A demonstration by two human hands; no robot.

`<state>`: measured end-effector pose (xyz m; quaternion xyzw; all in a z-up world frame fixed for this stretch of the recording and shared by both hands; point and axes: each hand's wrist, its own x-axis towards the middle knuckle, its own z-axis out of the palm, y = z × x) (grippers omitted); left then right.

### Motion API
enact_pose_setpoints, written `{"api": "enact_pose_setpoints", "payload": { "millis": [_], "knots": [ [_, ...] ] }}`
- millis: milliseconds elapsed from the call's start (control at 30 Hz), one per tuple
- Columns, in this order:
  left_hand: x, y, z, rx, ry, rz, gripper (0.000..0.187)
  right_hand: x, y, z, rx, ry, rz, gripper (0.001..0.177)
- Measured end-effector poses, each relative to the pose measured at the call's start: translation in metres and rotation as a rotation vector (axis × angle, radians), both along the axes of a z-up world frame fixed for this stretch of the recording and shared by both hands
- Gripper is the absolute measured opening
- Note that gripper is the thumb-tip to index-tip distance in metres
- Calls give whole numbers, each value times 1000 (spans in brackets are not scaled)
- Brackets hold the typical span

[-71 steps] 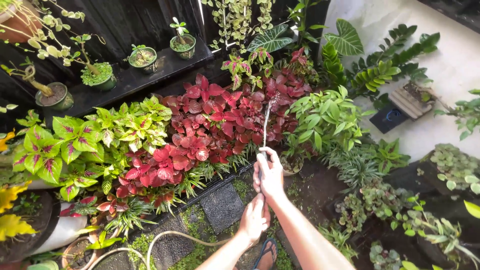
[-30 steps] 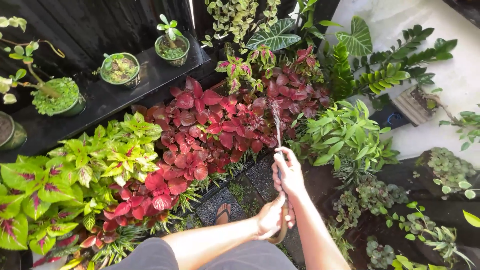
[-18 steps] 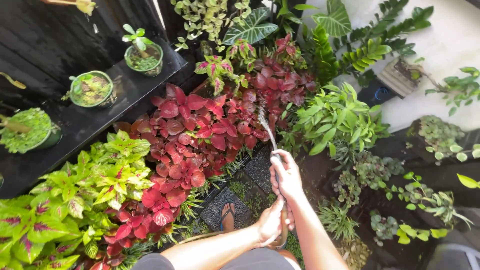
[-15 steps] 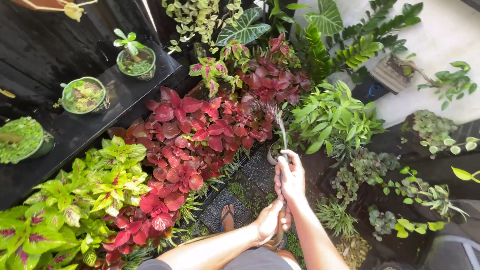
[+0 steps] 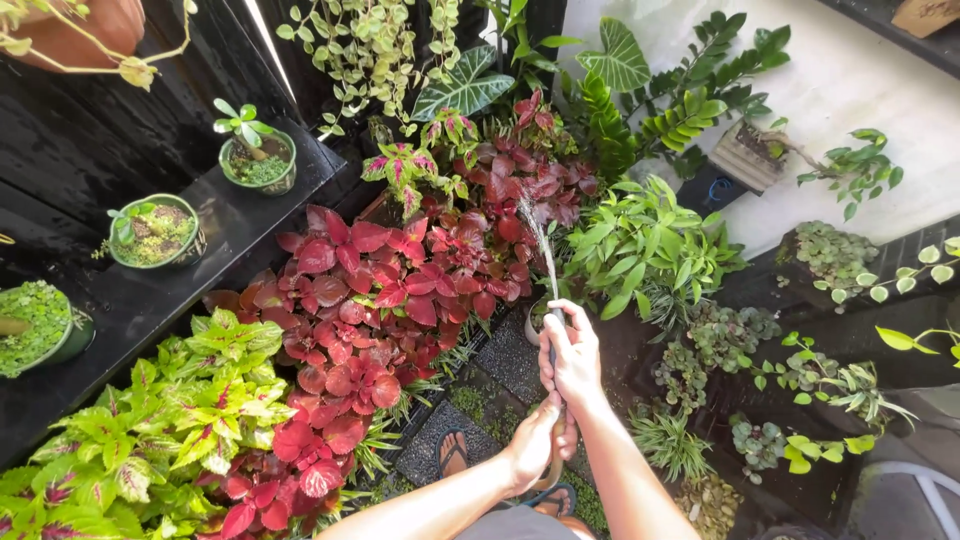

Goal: Watering various potted plants in a garden using a hose.

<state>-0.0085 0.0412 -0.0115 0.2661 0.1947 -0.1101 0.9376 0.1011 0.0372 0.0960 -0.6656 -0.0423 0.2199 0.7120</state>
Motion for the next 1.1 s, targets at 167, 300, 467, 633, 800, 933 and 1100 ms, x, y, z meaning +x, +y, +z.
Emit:
{"api": "enact_pose_setpoints", "payload": {
  "millis": [167,300,467,633,800,933,1100],
  "knots": [
    [3,13,14,4,22,-4,39,2,10,1,5,-17,4,22],
    [7,19,13,-41,-6,50,39,4,21,4,65,-27,49,20],
    [15,36,19,26,-17,52,40,10,33,13,32,-63,-6,26],
    [13,37,22,38,-113,98,44,12,41,12,119,-41,166,24],
    [16,43,5,11,-243,65,42,12,47,23,75,-96,262,26],
    [20,50,13,53,-228,125,41,14,59,29,105,-79,274,24],
    [26,49,5,48,-448,190,50,11,66,45,147,-143,443,24]
  ]
}}
